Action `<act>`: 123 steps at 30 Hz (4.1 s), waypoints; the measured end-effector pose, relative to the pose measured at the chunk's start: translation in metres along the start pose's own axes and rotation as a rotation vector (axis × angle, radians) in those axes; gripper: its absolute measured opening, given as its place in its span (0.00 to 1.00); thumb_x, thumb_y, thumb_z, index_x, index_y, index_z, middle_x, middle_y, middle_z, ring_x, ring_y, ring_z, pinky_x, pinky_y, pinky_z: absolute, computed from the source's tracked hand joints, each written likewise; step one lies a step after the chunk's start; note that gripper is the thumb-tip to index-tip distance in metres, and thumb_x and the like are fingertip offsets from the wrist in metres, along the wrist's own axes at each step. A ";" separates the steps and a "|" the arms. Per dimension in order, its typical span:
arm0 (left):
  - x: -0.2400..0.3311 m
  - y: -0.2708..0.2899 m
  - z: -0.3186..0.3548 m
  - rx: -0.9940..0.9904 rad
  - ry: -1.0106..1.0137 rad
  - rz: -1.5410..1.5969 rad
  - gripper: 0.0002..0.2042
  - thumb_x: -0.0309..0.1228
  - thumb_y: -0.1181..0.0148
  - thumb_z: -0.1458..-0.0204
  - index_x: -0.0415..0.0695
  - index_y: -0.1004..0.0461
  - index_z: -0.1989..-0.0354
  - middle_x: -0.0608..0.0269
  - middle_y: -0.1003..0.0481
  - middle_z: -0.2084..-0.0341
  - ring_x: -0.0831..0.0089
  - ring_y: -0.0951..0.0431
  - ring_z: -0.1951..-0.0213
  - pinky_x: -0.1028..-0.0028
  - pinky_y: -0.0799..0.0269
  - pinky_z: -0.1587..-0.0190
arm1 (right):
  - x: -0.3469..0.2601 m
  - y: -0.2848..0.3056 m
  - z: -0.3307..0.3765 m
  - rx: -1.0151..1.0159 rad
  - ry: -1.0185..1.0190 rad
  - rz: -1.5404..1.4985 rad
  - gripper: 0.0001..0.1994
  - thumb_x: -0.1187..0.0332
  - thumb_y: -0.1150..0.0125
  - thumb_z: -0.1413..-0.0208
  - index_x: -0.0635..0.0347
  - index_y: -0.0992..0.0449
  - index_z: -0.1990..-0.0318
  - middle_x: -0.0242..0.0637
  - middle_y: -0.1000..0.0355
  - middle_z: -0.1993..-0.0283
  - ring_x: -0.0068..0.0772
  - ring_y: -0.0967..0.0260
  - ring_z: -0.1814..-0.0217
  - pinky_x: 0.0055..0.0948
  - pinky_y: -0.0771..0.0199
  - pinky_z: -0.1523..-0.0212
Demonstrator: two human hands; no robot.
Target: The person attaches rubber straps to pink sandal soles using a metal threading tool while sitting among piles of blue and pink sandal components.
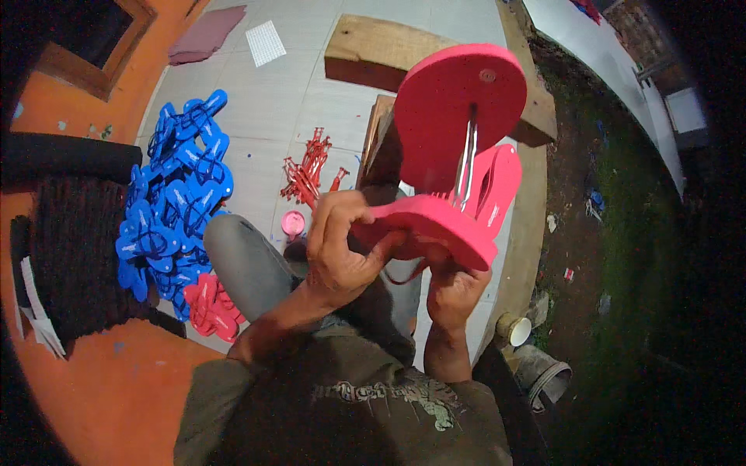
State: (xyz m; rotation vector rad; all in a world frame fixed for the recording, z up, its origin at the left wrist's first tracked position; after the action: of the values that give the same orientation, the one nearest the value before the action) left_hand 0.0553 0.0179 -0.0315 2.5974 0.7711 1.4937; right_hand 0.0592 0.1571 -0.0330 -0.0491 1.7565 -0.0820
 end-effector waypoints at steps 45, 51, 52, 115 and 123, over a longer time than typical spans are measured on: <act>-0.265 -0.011 0.132 -1.175 0.082 -0.520 0.15 0.37 0.46 0.55 0.39 0.28 0.63 0.49 0.28 0.71 0.57 0.27 0.68 0.65 0.32 0.66 | 0.319 0.200 0.129 -0.028 -0.427 0.774 0.11 0.67 0.50 0.49 0.68 0.30 0.67 0.39 0.31 0.76 0.27 0.33 0.72 0.25 0.35 0.70; -0.143 0.005 0.071 -0.274 0.626 0.025 0.15 0.39 0.52 0.48 0.37 0.31 0.65 0.58 0.27 0.73 0.72 0.26 0.73 0.73 0.31 0.70 | 0.107 0.154 0.153 0.201 -0.403 0.373 0.06 0.73 0.49 0.49 0.66 0.31 0.66 0.40 0.29 0.75 0.24 0.31 0.77 0.20 0.33 0.74; -0.122 -0.003 0.078 -0.317 0.730 0.248 0.16 0.40 0.52 0.48 0.36 0.31 0.65 0.59 0.27 0.73 0.75 0.26 0.72 0.75 0.30 0.70 | 0.089 0.137 0.150 0.188 -0.378 0.341 0.05 0.73 0.48 0.50 0.66 0.30 0.67 0.39 0.29 0.75 0.23 0.31 0.77 0.19 0.33 0.75; 0.009 0.033 -0.017 0.053 -0.180 -0.073 0.20 0.46 0.47 0.53 0.38 0.31 0.68 0.56 0.30 0.77 0.65 0.28 0.71 0.71 0.34 0.65 | -0.018 0.010 -0.019 -0.502 0.281 0.391 0.10 0.72 0.43 0.54 0.65 0.30 0.63 0.34 0.32 0.66 0.20 0.36 0.63 0.19 0.34 0.67; -0.003 0.002 -0.007 -0.397 0.485 0.190 0.22 0.47 0.43 0.56 0.36 0.33 0.68 0.56 0.30 0.75 0.75 0.31 0.76 0.76 0.35 0.71 | 0.002 0.005 -0.053 -0.078 0.105 -0.196 0.15 0.79 0.47 0.53 0.64 0.34 0.55 0.35 0.32 0.59 0.26 0.34 0.58 0.23 0.33 0.59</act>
State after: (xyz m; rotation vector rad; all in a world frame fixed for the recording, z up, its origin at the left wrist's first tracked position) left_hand 0.0491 0.0129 -0.0295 2.0868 0.2067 2.1149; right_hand 0.0072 0.1636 -0.0258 -0.2786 1.8558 -0.1611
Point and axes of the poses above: each hand's wrist, its own z-axis away from the middle knuckle, its own y-axis out of the back of the hand, x = y × z, the point moved 1 cm from there along -z, towards the middle knuckle
